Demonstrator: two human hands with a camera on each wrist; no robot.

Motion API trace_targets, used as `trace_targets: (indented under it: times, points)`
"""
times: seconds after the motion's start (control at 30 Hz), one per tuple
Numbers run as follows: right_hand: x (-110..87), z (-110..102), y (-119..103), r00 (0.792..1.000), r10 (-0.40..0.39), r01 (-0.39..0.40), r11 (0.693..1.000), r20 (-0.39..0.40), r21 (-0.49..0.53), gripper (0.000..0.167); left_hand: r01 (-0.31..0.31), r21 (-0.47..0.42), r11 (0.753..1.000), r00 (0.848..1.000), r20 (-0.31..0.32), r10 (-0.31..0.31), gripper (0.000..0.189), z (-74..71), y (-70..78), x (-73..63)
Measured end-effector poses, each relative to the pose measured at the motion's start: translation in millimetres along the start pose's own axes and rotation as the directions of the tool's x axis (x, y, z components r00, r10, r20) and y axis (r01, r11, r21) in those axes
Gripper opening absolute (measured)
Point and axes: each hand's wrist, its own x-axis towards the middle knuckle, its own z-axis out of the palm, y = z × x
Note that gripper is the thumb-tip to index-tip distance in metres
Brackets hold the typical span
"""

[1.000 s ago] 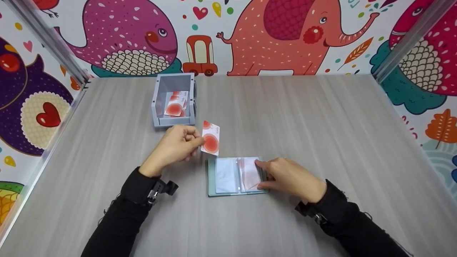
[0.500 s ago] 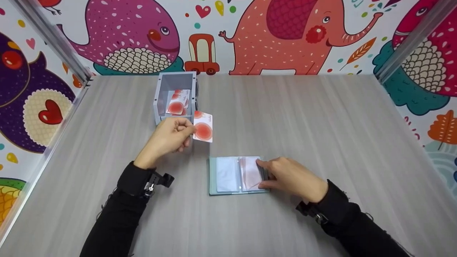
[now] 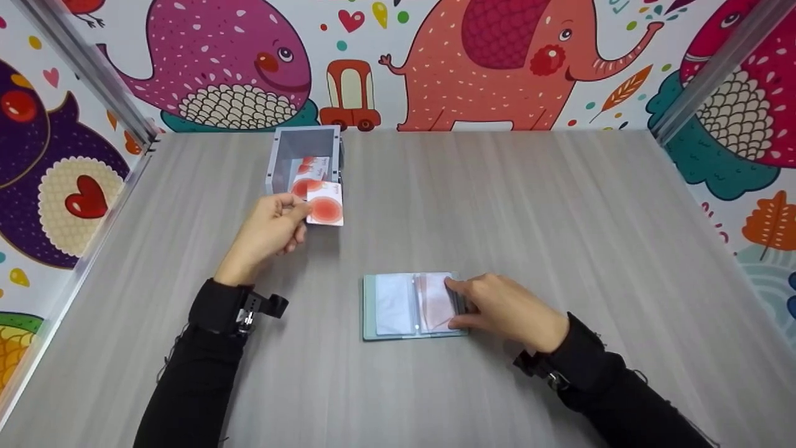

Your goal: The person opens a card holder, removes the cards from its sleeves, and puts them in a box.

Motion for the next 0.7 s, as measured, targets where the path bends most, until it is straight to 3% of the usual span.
trace_targets:
  times: [0.13, 0.37, 0.7]
  points:
    - [-0.8, 0, 0, 1.000, 0.007, -0.007, 1.000, -0.005, 0.014, 0.068, 0.037, -0.056, 0.998, 0.999, -0.022, -0.038, 0.021, -6.1, -5.7, 4.4]
    - [-0.9, -1, -1, 1.000, 0.010, -0.009, 1.000, -0.007, 0.020, 0.068, 0.116, -0.052, 0.992, 0.991, -0.061, -0.119, 0.025, -17.2, -20.3, 12.1]
    - [-1.1, 0, -1, 1.000, -0.003, 0.003, 1.000, -0.021, -0.002, 0.067, 0.151, -0.042, 0.988, 0.986, -0.069, -0.154, 0.033, -18.0, -34.6, 20.0]
